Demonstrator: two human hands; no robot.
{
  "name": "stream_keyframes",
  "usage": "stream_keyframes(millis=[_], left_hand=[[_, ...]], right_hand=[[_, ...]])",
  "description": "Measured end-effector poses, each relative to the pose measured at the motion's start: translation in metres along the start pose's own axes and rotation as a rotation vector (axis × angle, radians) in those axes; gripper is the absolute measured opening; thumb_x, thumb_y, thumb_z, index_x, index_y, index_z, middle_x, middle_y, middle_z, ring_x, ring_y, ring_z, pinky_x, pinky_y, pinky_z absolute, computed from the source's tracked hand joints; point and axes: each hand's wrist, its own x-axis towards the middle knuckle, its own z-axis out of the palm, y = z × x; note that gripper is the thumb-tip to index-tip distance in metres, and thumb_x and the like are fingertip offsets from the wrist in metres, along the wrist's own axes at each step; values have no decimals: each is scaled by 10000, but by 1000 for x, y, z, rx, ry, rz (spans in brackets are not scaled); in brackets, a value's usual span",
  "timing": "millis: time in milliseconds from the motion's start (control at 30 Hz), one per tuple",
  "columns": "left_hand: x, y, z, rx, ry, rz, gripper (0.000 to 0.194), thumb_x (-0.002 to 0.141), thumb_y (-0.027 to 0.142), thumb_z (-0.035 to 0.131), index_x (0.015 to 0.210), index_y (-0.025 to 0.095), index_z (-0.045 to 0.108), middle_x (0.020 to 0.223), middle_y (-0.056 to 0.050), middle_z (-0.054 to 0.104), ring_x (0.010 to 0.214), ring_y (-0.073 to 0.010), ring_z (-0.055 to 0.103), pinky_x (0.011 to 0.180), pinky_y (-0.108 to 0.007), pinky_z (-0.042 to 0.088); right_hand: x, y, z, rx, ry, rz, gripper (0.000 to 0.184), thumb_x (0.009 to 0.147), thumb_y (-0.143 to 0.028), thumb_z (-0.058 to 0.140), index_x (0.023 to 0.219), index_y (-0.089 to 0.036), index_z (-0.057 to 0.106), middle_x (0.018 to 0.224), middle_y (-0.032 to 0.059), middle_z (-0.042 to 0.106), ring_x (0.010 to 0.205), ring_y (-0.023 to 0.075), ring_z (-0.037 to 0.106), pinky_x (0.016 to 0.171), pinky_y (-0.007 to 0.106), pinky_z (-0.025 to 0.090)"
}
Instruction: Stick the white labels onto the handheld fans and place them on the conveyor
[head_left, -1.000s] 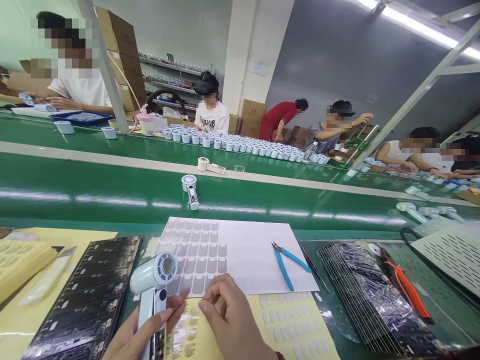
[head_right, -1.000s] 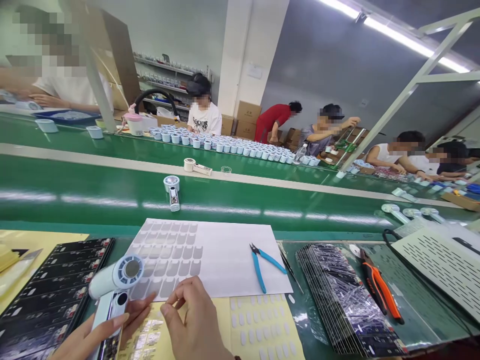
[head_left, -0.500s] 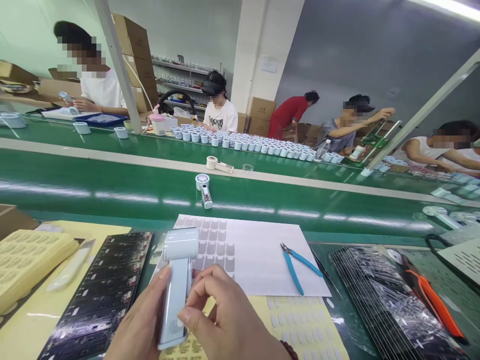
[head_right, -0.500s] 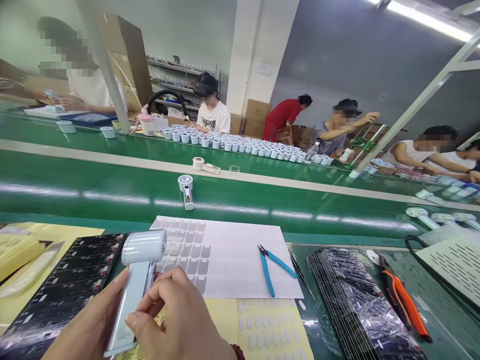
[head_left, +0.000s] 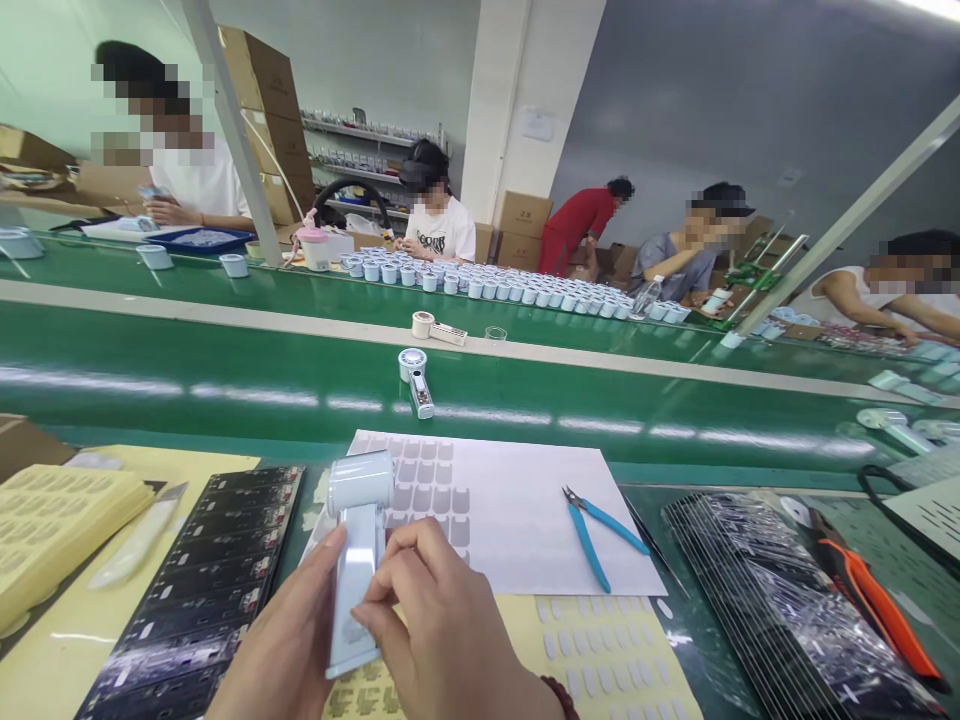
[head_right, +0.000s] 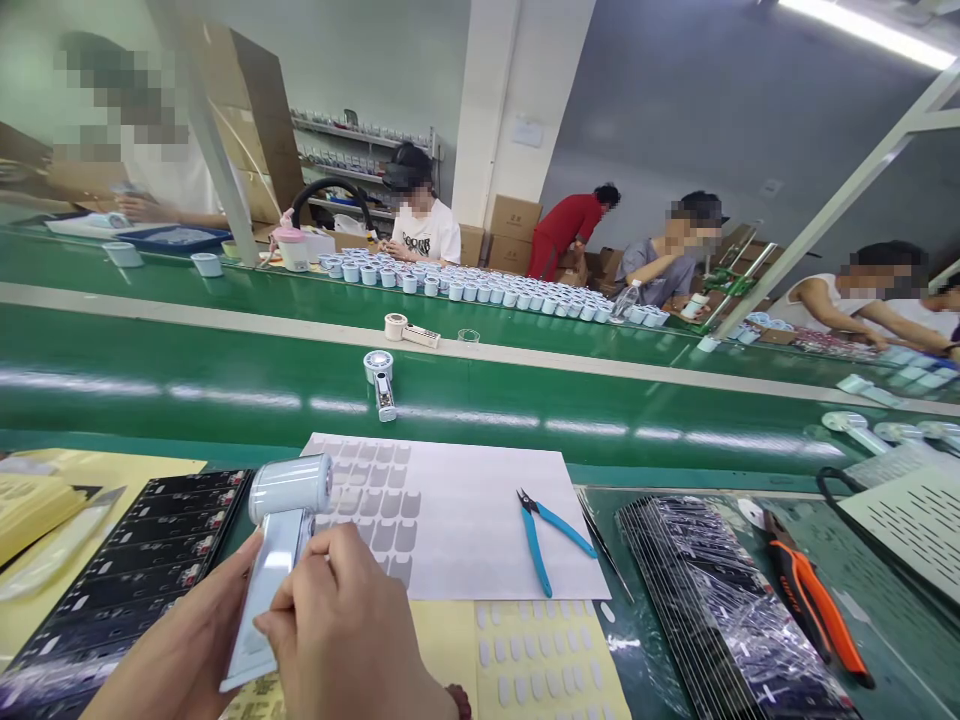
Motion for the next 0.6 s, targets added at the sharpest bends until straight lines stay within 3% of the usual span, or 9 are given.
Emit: stream_keyframes(millis=[67, 167, 233, 333, 433, 500, 600], left_hand=[[0, 1, 0, -54, -29, -39, 303, 843, 304, 745, 1142, 256, 763, 1074, -40, 785, 1072, -288, 727, 753, -314, 664], [3, 5, -3, -50, -195, -44, 388, 715, 379, 876, 1076, 263, 792, 1023, -41, 795, 1084, -328, 728, 833, -371, 659], [11, 14, -6, 6, -292, -8, 522, 612, 310, 947, 1104, 232, 790, 1083, -70, 795, 1139, -335, 710, 877, -343, 641], [34, 38, -3, 122, -284, 81, 619, 499, 110, 957, 1091, 167, 785, 1146, -122, 785, 1111, -308, 724, 814, -265, 637], [66, 72, 13, 268, -190, 191, 391, 653, 3, 820, 1022, 125, 772, 1060, -145, 792, 943, -252, 760, 690, -243, 634], [90, 93, 30, 328, -147, 252, 230, 758, -55, 695, 917, 102, 747, 902, -120, 778, 784, -187, 743, 641, -215, 604], [125, 117, 52, 365, -84, 341, 179, 861, -51, 608, 863, 111, 685, 794, -24, 700, 661, -108, 657, 600, -196, 555]], right_hand=[[-3, 4, 5, 42, 152, -118, 97, 891, -145, 672, 879, -227, 622, 966, 30, 659, 695, 153, 685, 521, 241, 480], [-3, 13, 2, 256, 318, -100, 39, 975, -214, 593, 958, -245, 608, 1006, 33, 677, 801, 146, 712, 591, 218, 535], [1, 25, -7, 284, 337, 4, 56, 1000, -240, 547, 996, -247, 603, 1054, 50, 708, 887, 163, 732, 622, 224, 561], [8, 55, -20, 0, 222, 225, 242, 1005, -237, 483, 1208, -196, 609, 1144, 125, 754, 1006, 261, 750, 726, 351, 617], [12, 85, -24, -310, 54, 331, 498, 952, -127, 480, 1447, -81, 508, 1232, 208, 742, 1116, 335, 729, 823, 460, 626], [13, 98, -20, -383, 17, 311, 556, 910, -63, 504, 1466, -77, 512, 1205, 200, 758, 1100, 316, 741, 793, 418, 636], [14, 107, -8, -406, 34, 263, 593, 839, -15, 570, 1417, -147, 579, 1054, 128, 804, 969, 268, 773, 713, 334, 625]])
